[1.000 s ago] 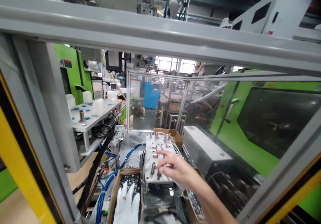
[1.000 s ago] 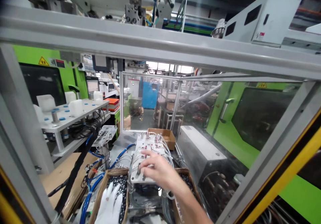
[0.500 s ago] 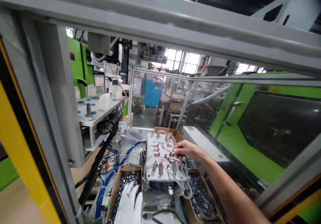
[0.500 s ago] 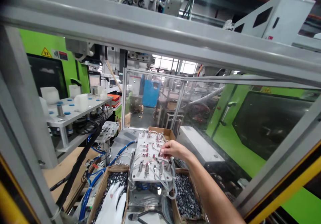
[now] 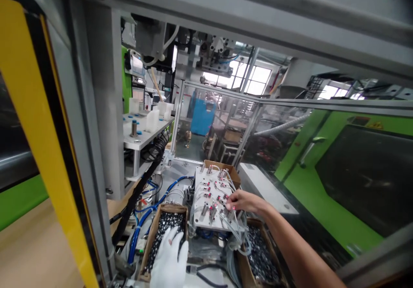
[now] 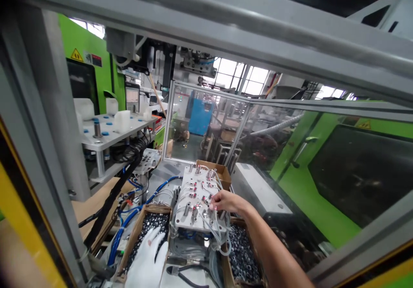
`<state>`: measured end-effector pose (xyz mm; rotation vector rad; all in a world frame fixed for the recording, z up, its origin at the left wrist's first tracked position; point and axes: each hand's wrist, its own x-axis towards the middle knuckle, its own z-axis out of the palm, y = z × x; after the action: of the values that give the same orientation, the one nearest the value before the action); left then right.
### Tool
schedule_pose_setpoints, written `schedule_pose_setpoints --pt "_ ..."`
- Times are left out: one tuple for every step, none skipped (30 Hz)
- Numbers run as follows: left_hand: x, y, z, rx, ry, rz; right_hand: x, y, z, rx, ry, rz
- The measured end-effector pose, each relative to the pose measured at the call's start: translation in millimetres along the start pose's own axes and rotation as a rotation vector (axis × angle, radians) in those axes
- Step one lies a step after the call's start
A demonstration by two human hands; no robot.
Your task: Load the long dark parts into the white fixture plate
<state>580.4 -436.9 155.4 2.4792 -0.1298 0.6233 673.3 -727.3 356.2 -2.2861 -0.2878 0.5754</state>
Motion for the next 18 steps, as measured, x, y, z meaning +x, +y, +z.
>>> schedule_pose_setpoints --pt "-0.3 0.2 0.4 0.033 0.037 0.033 1.0 0.6 0.3 0.0 0.003 0.002" --pt "-0.3 0.4 0.8 0.062 0.07 0.062 1.8 0.9 0.4 -0.001 0.007 0.003" --pt "-0.3 0.6 1.1 0.087 0.1 0.087 2.6 1.1 0.3 -0.002 0.012 0.004" --pt "-0.1 0.6 1.2 0.106 0.123 0.109 3.3 1.2 -0.1 -0.005 0.016 0.003" --pt "0.1 0.5 1.1 0.12 0.144 0.128 3.8 1.5 -0.5 -0.01 0.021 0.002" --pt "0.2 0.3 1.0 0.129 0.159 0.144 4.2 1.8 -1.0 -0.018 0.025 0.001" --pt "0.2 0.0 0.8 0.132 0.166 0.152 4.3 2.3 -1.4 -0.027 0.029 0.001" --pt "0.1 -0.6 0.6 0.131 0.167 0.152 4.3 2.9 -1.7 -0.037 0.03 0.0" --pt "0.0 -1.4 0.7 0.129 0.165 0.15 4.3 3.6 -1.8 -0.047 0.03 0.0" --pt "-0.1 -2.2 1.0 0.125 0.157 0.141 4.5 4.3 -1.5 -0.056 0.031 0.0" --pt "-0.3 -3.0 1.4 0.119 0.142 0.129 4.9 5.1 -1.0 -0.063 0.033 0.0" --pt "-0.4 -3.5 2.0 0.109 0.125 0.117 5.6 5.8 -0.3 -0.067 0.038 0.0" --pt "-0.5 -3.5 2.4 0.095 0.113 0.107 6.7 6.4 0.4 -0.068 0.044 -0.001" --pt "-0.6 -2.8 2.5 0.076 0.098 0.098 7.8 6.7 0.9 -0.067 0.052 -0.002" --pt "-0.6 -1.1 2.0 0.051 0.082 0.086 8.7 6.7 0.8 -0.066 0.064 -0.004" --pt "-0.5 1.5 0.6 0.018 0.074 0.065 8.6 6.2 0.0 -0.067 0.086 -0.006" --pt "-0.2 4.8 -1.7 -0.025 0.072 0.033 7.1 5.4 -1.4 -0.072 0.124 -0.008" --pt "0.4 8.5 -5.1 -0.081 0.069 -0.015 3.5 4.4 -3.3 -0.082 0.181 -0.009"
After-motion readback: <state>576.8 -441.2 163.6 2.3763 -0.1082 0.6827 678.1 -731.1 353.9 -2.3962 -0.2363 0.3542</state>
